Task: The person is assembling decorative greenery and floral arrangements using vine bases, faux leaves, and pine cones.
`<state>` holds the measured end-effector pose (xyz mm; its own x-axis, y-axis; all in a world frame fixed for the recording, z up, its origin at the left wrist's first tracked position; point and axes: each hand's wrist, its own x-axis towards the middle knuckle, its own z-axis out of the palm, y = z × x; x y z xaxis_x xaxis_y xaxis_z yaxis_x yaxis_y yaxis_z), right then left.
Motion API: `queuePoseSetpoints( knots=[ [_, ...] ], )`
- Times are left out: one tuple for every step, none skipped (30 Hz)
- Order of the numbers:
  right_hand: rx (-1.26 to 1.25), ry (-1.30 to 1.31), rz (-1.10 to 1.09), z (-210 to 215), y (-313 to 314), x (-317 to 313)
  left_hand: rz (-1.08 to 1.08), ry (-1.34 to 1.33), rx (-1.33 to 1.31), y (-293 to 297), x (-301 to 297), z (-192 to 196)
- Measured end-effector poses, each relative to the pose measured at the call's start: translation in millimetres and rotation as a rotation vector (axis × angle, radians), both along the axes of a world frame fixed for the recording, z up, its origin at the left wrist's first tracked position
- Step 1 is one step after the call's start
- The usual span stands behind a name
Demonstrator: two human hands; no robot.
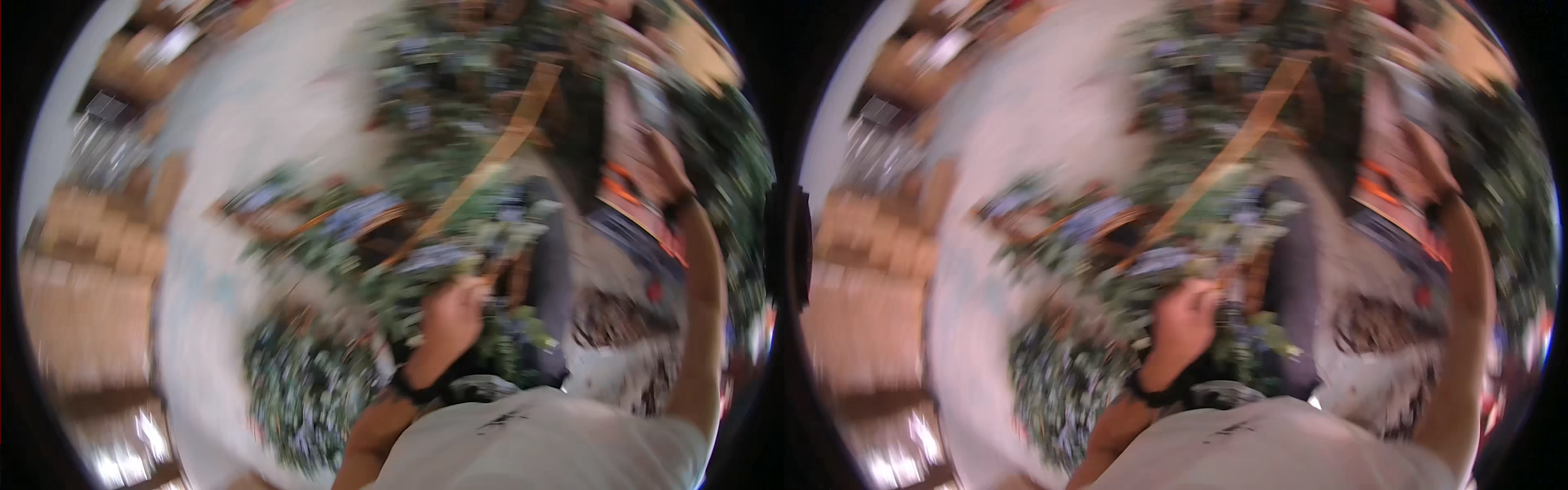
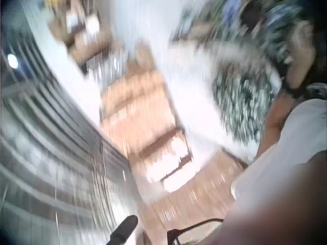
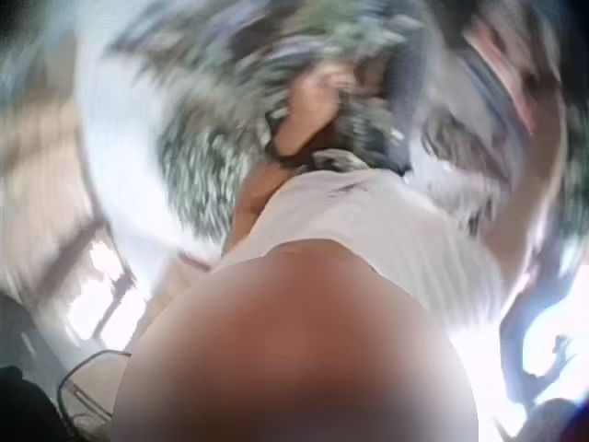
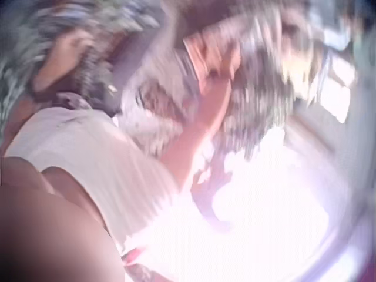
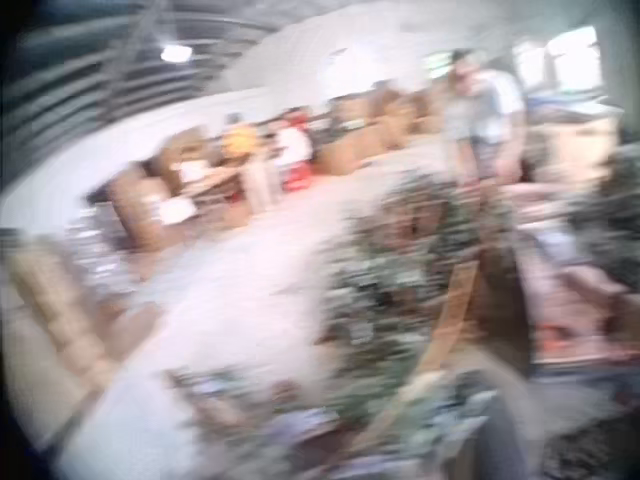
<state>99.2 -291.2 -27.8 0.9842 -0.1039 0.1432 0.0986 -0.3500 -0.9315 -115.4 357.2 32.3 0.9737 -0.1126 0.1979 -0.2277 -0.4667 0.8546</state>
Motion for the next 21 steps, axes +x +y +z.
queuePoseSetpoints(
  knots=[
    [-0.078, 0.005, -0.018, -3.4, 17.8, 19.4, 0.013, 0.063, -0.041, 7.5, -1.4, -4.9],
    [-0.143, 0.017, -0.016, -2.5, 43.7, 34.3, 0.053, 0.015, -0.029, 10.5, -2.3, 2.2],
    [-0.744, -0.071, 0.054, 14.4, 106.3, 48.3, 0.098, -0.008, 0.019, 22.1, -12.5, 0.8],
    [-0.573, -0.104, -0.034, 13.2, 79.4, 37.1, 0.062, -0.064, 0.005, 17.8, -7.3, -1.7],
    [-0.880, -0.096, -0.035, 27.9, 105.6, 37.7, 0.072, -0.023, -0.002, 16.3, -9.9, 2.4],
    [-0.835, 0.047, -0.123, 44.0, 118.9, 33.4, 0.070, 0.006, -0.012, 14.7, -6.2, 5.1],
    [-0.819, 0.019, -0.163, 52.1, 111.2, 21.6, 0.043, 0.012, -0.020, 14.2, -3.6, -2.0],
    [-0.783, 0.028, -0.165, 59.6, 107.5, 12.6, 0.022, 0.010, -0.033, 11.5, -1.1, -4.6],
    [-0.817, 0.047, -0.191, 65.8, 106.3, 5.6, 0.013, -0.012, -0.022, 9.8, -0.1, -6.3],
    [-0.848, 0.066, -0.212, 70.9, 106.8, -0.5, 0.010, -0.034, -0.007, 8.7, -0.3, -7.3],
    [-0.847, 0.070, -0.205, 72.6, 114.4, -3.5, 0.017, -0.047, -0.024, 8.0, -2.0, -5.5],
    [-0.813, 0.018, -0.175, 72.9, 123.1, -6.0, 0.024, -0.039, -0.020, 7.8, -3.1, -5.2],
    [-0.776, -0.032, -0.143, 72.2, 132.4, -8.9, 0.026, -0.043, -0.024, 8.1, -3.8, -5.4],
    [-0.768, -0.019, -0.122, 74.4, 146.0, -14.2, 0.032, -0.041, -0.025, 9.4, -5.3, -5.6],
    [-0.593, -0.080, -0.014, 78.8, 169.1, -20.5, 0.041, -0.028, -0.006, 12.0, -7.6, -7.9],
    [-0.409, -0.130, 0.089, 84.0, 191.6, -29.1, 0.043, -0.079, -0.038, 11.3, -5.1, -11.8],
    [-0.336, -0.008, 0.084, 105.8, 226.2, -51.2, 0.029, -0.086, -0.043, 10.1, -3.3, -12.4],
    [-0.265, 0.123, 0.086, 131.5, 266.6, -79.0, 0.033, -0.087, -0.022, 9.6, -2.3, -12.9],
    [-0.311, 0.083, 0.212, 150.7, 298.9, -106.3, 0.040, -0.069, -0.055, 5.6, -1.7, -8.9],
    [-0.353, 0.029, 0.326, 159.5, 327.5, -131.6, 0.037, -0.070, -0.041, 1.3, 0.5, 1.2],
    [-0.349, -0.054, 0.396, 154.8, 362.6, -151.5, 0.041, -0.089, -0.038, 2.8, 1.6, -0.4]
  ],
)
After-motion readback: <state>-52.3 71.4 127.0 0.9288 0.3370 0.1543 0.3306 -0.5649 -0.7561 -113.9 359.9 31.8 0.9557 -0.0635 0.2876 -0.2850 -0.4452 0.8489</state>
